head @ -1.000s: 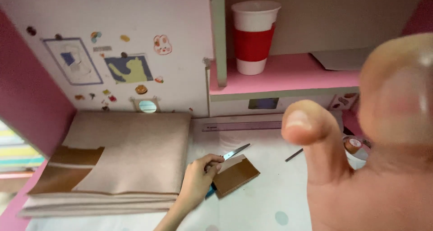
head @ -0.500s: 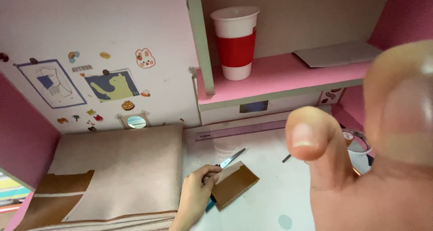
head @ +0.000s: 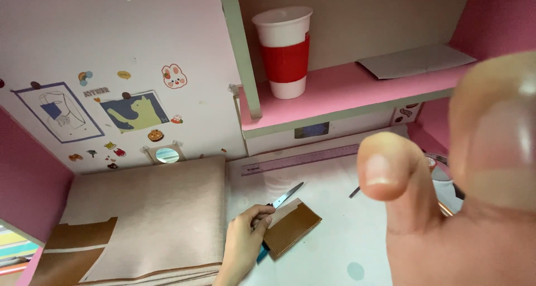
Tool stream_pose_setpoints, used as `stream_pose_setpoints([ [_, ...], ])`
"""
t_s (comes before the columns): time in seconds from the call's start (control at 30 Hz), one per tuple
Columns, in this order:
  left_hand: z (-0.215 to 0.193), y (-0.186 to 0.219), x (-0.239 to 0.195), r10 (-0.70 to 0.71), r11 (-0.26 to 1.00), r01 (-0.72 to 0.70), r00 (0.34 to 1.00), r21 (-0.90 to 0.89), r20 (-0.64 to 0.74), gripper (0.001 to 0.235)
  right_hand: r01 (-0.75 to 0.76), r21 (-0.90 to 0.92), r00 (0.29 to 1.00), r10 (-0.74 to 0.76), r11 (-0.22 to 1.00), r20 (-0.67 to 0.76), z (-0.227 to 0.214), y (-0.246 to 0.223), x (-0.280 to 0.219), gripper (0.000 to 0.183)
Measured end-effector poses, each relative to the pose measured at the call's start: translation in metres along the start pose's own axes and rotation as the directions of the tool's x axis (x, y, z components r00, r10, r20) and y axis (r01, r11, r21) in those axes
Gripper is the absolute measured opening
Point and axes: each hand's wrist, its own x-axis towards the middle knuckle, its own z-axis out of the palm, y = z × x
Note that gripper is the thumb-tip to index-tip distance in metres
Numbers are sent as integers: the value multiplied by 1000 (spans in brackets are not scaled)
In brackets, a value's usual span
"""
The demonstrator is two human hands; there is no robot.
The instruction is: Hand-sewing, trimming with scissors, and assembling a small leather component.
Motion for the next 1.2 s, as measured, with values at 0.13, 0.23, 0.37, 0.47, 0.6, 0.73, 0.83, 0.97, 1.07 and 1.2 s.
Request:
stream_pose_setpoints([
  [0.13,-1,2,-1,-9,1000,9,1000,28,0,24,-6,-15,1000,6,1000,-3,-4,-1,6,62],
  [0.23,-2,4,-3,-9,1000,8,1000,16,3,24,-11,-28,1000,11,1000,-1,-7,-1,10,63],
  [0.37,0,-1,-1,19,999,-19,1000,32,-6,23,-13,-45,1000,14,999,10,-10,0,17,64],
  [0.47,-4,7,-4,-14,999,14,1000,32,21,25,-20,-52,999,23,998,44,-10,6,22,66],
  [0.6,-4,9,-6,-31,999,31,999,6,17,27,-32,-63,997,36,998,71,-7,-1,18,67],
  [0.73,-1,2,-4,13,1000,-12,1000,13,-7,24,-42,-75,994,49,996,95,-11,-5,12,69],
  [0.83,-3,7,-6,21,1000,-21,1000,14,-5,25,-50,-87,994,58,995,97,-16,-6,8,71],
  [0.97,-6,13,-11,6,1000,-6,1000,-13,3,28,-99,-87,989,107,991,100,-23,-10,-5,72],
  [1.07,-2,0,-4,112,994,-112,994,-6,-16,31,-117,-127,979,136,985,151,-49,-23,0,74],
  [1.2,-5,7,-13,106,993,-105,994,59,-19,24,-174,-145,966,197,974,168,37,-290,-19,76],
])
